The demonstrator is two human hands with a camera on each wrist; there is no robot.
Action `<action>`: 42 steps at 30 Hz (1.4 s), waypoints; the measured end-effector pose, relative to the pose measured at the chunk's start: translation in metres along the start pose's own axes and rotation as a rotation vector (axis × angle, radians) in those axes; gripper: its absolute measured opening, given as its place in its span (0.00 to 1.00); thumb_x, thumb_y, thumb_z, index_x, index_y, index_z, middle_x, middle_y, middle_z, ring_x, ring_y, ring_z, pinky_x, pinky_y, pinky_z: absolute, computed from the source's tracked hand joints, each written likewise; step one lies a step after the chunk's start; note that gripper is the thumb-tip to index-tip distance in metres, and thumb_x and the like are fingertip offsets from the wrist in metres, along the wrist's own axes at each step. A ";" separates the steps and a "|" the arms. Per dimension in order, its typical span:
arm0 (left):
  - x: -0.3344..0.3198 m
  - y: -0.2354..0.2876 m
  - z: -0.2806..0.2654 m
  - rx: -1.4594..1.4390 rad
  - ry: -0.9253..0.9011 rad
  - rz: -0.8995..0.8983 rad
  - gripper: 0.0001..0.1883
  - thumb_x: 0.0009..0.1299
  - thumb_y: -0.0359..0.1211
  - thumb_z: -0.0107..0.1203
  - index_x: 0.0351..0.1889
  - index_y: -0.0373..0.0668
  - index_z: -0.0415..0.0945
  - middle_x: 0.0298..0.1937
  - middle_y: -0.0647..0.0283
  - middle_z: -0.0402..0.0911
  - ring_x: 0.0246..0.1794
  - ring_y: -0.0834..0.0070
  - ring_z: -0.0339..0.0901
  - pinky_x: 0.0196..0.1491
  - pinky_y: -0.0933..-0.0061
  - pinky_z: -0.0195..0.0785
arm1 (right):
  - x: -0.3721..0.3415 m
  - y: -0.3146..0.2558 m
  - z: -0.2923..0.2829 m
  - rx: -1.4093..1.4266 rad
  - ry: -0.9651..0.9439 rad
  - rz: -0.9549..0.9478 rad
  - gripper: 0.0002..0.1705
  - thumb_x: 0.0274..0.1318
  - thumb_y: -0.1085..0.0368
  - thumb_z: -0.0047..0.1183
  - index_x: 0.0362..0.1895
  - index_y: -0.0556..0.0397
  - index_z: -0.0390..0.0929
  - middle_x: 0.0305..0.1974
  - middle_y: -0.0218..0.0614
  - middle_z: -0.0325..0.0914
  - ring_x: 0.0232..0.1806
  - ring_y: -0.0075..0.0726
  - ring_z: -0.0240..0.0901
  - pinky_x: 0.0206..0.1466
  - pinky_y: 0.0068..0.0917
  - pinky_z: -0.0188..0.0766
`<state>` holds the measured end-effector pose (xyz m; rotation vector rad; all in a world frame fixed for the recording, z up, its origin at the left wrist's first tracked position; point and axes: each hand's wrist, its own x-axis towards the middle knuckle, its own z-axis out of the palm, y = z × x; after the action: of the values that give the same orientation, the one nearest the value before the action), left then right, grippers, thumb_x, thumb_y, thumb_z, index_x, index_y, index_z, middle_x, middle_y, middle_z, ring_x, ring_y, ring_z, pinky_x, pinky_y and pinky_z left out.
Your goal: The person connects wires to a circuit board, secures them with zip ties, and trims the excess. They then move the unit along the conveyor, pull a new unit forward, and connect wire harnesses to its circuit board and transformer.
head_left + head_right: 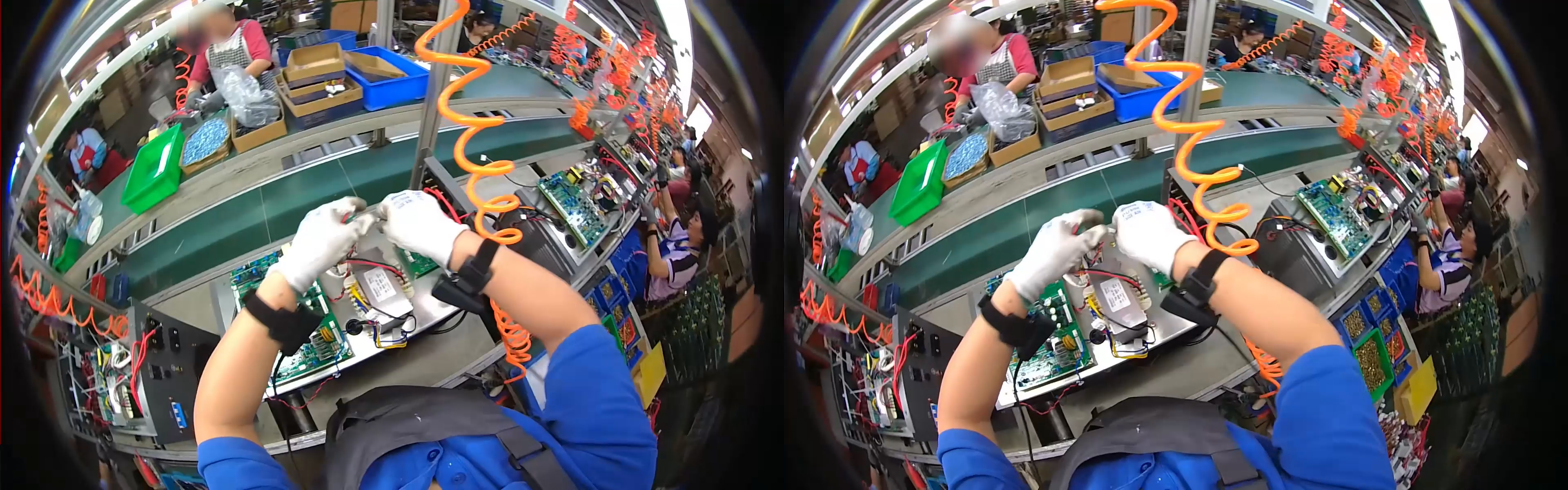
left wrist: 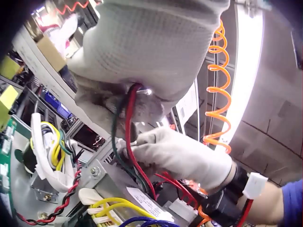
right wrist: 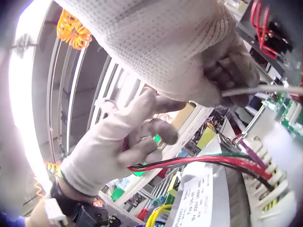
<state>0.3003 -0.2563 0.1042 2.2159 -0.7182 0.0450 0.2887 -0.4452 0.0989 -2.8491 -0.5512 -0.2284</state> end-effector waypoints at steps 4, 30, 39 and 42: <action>0.017 0.009 -0.004 -0.034 -0.100 -0.099 0.13 0.69 0.34 0.55 0.44 0.35 0.79 0.31 0.62 0.81 0.30 0.83 0.78 0.31 0.77 0.71 | -0.011 -0.013 -0.034 0.202 -0.270 0.159 0.16 0.56 0.57 0.51 0.39 0.54 0.83 0.32 0.44 0.82 0.38 0.47 0.81 0.43 0.40 0.74; -0.062 -0.008 -0.020 -0.711 -0.062 -0.377 0.25 0.78 0.48 0.43 0.57 0.34 0.72 0.21 0.68 0.77 0.13 0.89 0.63 0.17 0.85 0.53 | 0.025 0.050 0.014 -0.469 -0.502 -0.426 0.09 0.54 0.65 0.51 0.36 0.51 0.82 0.30 0.41 0.81 0.34 0.47 0.82 0.36 0.40 0.76; -0.067 -0.017 -0.020 -0.754 -0.079 -0.368 0.23 0.78 0.46 0.44 0.57 0.35 0.72 0.23 0.70 0.77 0.14 0.90 0.62 0.17 0.85 0.52 | 0.027 0.043 0.013 -0.495 -0.553 -0.398 0.07 0.52 0.68 0.51 0.35 0.52 0.80 0.28 0.39 0.81 0.34 0.45 0.82 0.35 0.40 0.77; -0.066 -0.019 -0.019 -0.777 -0.074 -0.367 0.23 0.78 0.45 0.44 0.57 0.35 0.72 0.24 0.70 0.77 0.14 0.91 0.63 0.18 0.86 0.52 | 0.028 0.046 0.013 -0.472 -0.535 -0.409 0.07 0.52 0.67 0.52 0.34 0.51 0.81 0.29 0.40 0.81 0.35 0.46 0.81 0.37 0.40 0.76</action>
<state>0.2582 -0.2013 0.0879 1.5629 -0.2759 -0.4311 0.3329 -0.4738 0.0830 -3.2127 -1.3472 0.4113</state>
